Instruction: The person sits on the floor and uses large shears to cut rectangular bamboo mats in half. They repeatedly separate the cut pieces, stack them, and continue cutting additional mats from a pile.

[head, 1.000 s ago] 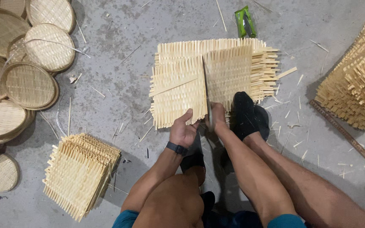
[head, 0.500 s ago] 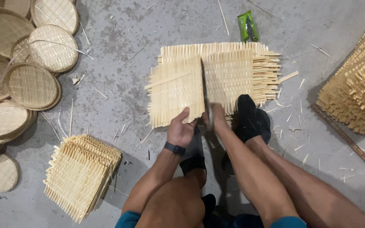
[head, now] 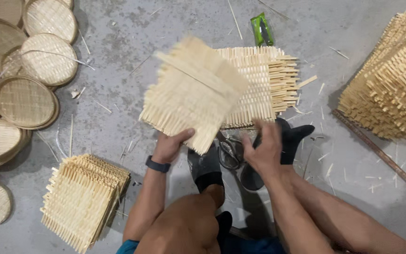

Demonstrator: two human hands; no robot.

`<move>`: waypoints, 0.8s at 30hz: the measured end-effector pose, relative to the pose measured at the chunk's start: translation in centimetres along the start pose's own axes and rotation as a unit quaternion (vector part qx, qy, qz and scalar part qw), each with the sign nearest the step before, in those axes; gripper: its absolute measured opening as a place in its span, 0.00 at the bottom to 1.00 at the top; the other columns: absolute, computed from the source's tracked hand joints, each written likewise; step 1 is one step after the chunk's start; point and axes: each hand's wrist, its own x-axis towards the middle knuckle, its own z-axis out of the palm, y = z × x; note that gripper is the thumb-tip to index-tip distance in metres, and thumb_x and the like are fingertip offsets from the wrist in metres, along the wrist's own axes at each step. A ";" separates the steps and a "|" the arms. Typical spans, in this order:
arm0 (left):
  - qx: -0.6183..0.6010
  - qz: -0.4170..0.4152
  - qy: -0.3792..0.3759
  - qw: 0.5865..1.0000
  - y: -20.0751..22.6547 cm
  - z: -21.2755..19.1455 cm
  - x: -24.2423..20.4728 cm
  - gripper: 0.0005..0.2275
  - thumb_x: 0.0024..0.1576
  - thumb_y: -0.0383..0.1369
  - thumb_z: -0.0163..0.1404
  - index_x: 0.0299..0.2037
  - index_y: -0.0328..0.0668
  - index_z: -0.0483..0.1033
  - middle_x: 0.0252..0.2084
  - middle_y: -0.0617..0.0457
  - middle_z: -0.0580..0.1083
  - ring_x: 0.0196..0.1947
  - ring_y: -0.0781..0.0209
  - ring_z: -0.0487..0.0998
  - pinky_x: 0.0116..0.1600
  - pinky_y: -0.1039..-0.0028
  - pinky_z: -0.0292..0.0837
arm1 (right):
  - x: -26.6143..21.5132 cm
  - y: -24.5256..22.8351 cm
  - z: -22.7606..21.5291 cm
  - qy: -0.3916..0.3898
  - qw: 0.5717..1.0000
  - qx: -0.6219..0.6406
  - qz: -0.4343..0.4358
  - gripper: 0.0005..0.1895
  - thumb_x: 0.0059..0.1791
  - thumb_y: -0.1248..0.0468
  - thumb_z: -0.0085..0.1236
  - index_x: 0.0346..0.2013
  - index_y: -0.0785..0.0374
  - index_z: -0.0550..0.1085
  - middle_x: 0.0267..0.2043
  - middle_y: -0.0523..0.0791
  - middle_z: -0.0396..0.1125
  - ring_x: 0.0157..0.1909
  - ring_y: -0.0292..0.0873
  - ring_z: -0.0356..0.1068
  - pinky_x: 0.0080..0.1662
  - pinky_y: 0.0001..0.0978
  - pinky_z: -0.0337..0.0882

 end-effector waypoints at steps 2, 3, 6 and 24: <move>0.134 -0.011 -0.035 0.990 0.3 -0.5 -0.6 0.30 0.49 0.24 0.63 0.63 0.36 0.66 0.58 0.46 0.74 0.58 0.53 0.76 0.61 0.65 0.74 | 2.7 -1.6 -0.7 0.036 0.994 -0.018 -0.098 0.28 0.40 0.60 0.70 0.50 0.70 0.70 0.43 0.54 0.64 0.46 0.57 0.65 0.49 0.47 0.66; 0.130 -0.012 -0.067 0.989 0.4 -0.5 -0.9 0.31 0.49 0.25 0.64 0.64 0.34 0.66 0.59 0.45 0.74 0.59 0.53 0.76 0.62 0.65 0.73 | 3.6 -2.2 -0.9 0.055 0.987 -0.025 -0.146 0.32 0.37 0.58 0.71 0.49 0.71 0.69 0.43 0.55 0.64 0.46 0.57 0.64 0.48 0.48 0.66; 0.132 -0.028 -0.140 0.981 0.6 0.0 -1.7 0.34 0.48 0.26 0.65 0.66 0.33 0.65 0.62 0.44 0.74 0.62 0.52 0.74 0.64 0.63 0.72 | 4.9 -3.3 0.6 -0.011 0.995 -0.023 -0.101 0.15 0.47 0.67 0.66 0.44 0.66 0.70 0.41 0.50 0.64 0.45 0.53 0.65 0.48 0.47 0.68; 0.494 -0.126 -0.372 0.776 10.8 9.6 16.1 0.12 0.48 0.29 0.64 0.37 0.26 0.81 0.30 0.39 0.79 0.26 0.51 0.77 0.32 0.62 0.71 | 1.3 12.6 -1.9 -0.090 0.653 0.715 0.231 0.28 0.47 0.60 0.59 0.57 0.74 0.70 0.53 0.51 0.73 0.54 0.47 0.74 0.57 0.40 0.73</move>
